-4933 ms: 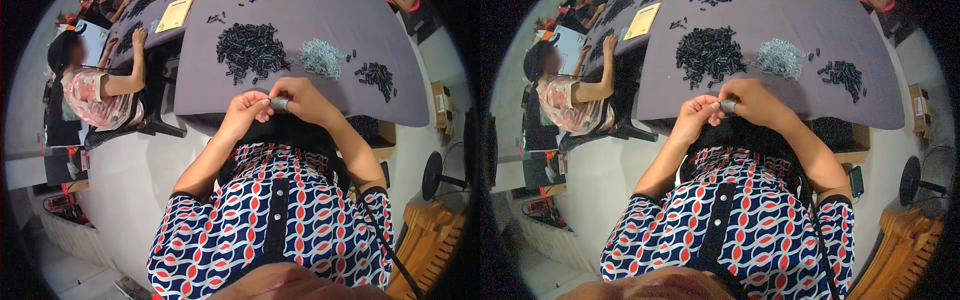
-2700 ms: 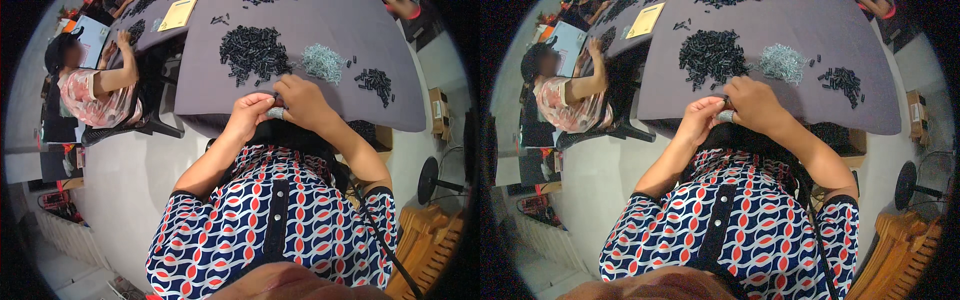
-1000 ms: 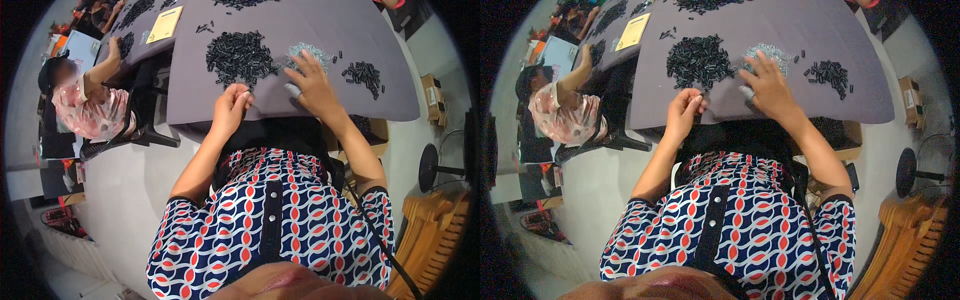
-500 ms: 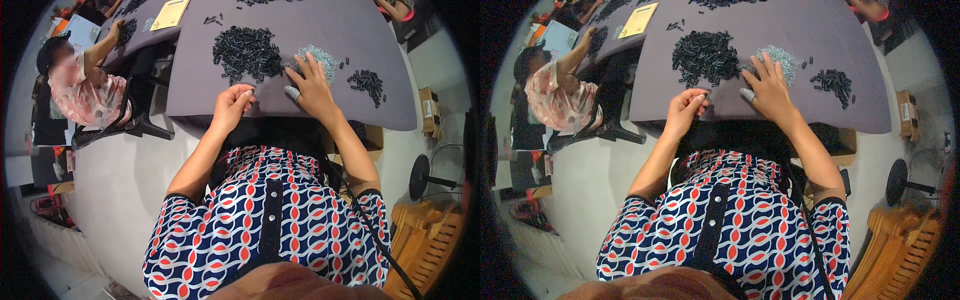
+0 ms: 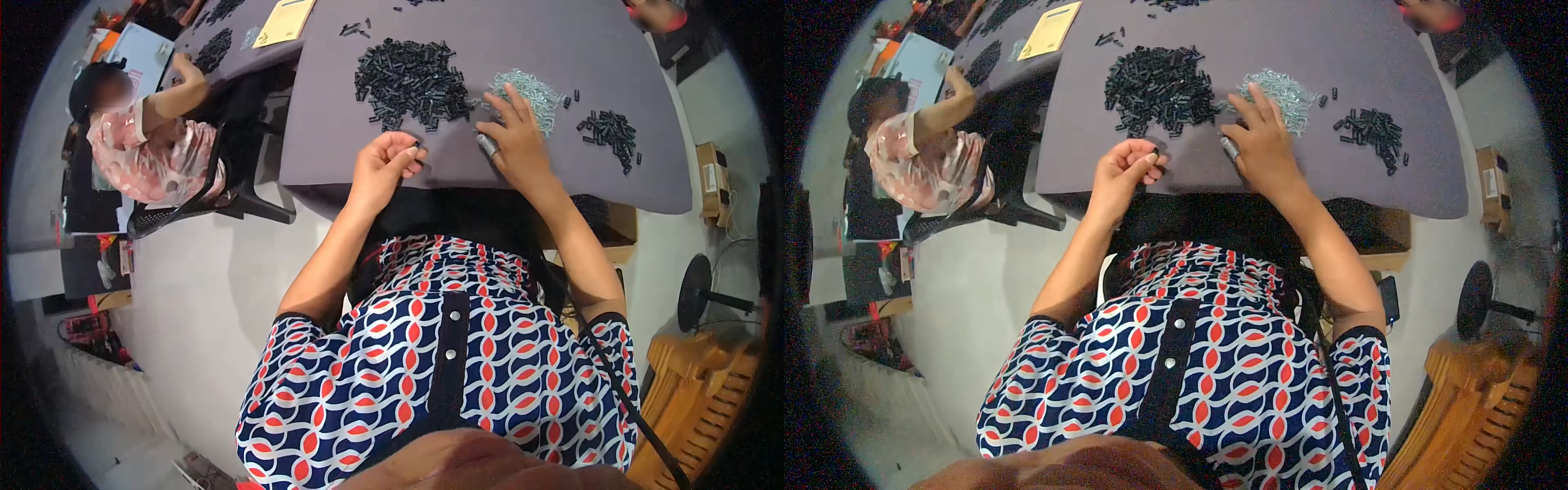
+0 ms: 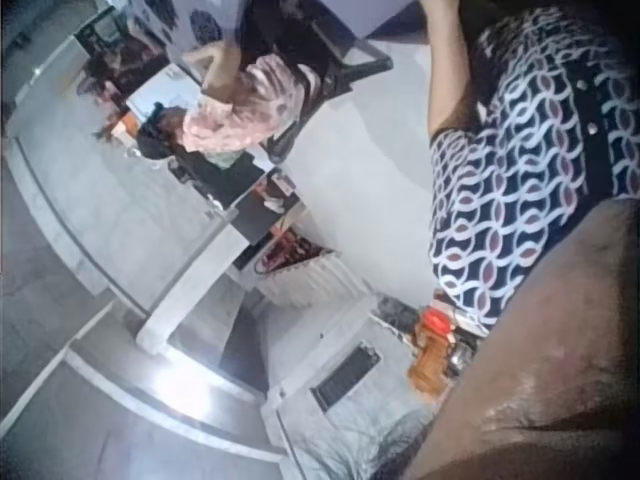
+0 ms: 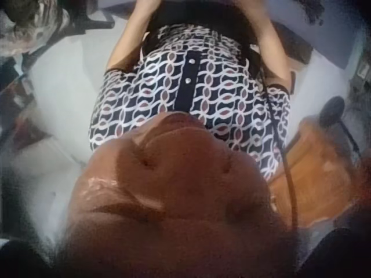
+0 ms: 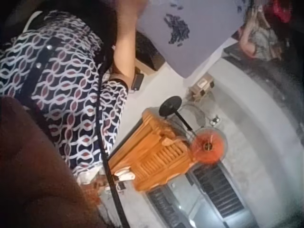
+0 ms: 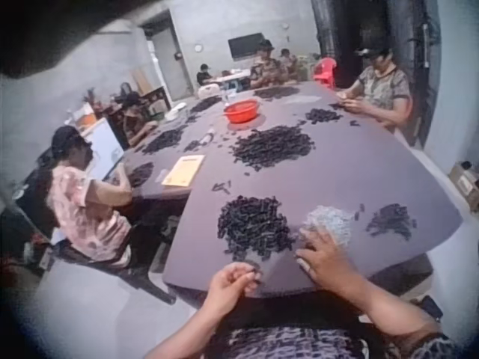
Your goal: The person assembles components by repeatedly picking up small plastic pieces and inserting metal pins into them by hand.
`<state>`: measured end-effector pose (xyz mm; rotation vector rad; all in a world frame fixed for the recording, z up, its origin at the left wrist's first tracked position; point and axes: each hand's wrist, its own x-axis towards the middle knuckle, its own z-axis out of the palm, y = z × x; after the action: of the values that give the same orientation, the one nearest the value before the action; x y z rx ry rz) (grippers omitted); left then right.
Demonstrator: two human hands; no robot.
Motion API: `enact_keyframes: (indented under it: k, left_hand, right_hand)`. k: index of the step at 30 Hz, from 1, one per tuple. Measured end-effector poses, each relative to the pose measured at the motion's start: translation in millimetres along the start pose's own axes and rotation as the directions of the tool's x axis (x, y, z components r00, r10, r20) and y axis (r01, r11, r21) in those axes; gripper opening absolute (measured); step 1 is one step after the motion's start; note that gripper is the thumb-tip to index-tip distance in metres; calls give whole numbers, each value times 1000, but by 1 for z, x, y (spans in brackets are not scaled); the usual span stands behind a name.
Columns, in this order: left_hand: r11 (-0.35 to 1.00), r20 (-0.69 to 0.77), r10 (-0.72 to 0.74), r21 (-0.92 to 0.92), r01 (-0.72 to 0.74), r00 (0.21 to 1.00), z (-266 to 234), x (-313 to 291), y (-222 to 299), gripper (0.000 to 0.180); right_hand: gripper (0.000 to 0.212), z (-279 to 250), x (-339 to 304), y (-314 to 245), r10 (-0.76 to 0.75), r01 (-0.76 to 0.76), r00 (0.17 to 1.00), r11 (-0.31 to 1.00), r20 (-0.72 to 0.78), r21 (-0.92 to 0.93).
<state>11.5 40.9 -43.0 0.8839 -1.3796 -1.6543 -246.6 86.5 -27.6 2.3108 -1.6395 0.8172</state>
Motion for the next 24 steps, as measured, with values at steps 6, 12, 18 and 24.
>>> enact_keyframes:
  k: [6, 12, 18, 24]
  left_hand:
    - [1000, -12, 15, -24, -15, 1000, -2, -3, -1, 11]
    - [999, 9, -16, 28, 16, 1000, -4, -4, -1, 20]
    - [999, 92, -11, 36, 8, 996, 9, -10, 1, 20]
    - [987, 117, 65, 141, -82, 991, 20, -12, -4, 19]
  right_hand:
    - [11, -3, 14, -9, -26, 27, 1000, 1000, -9, 16]
    - [17, -4, 13, -12, 8, -9, 999, 1000, 32, 11]
    - [20, -21, 28, -50, -59, 60, 998, 965, -9, 254]
    - [17, -18, 34, -61, -137, 141, 990, 959, -33, 247]
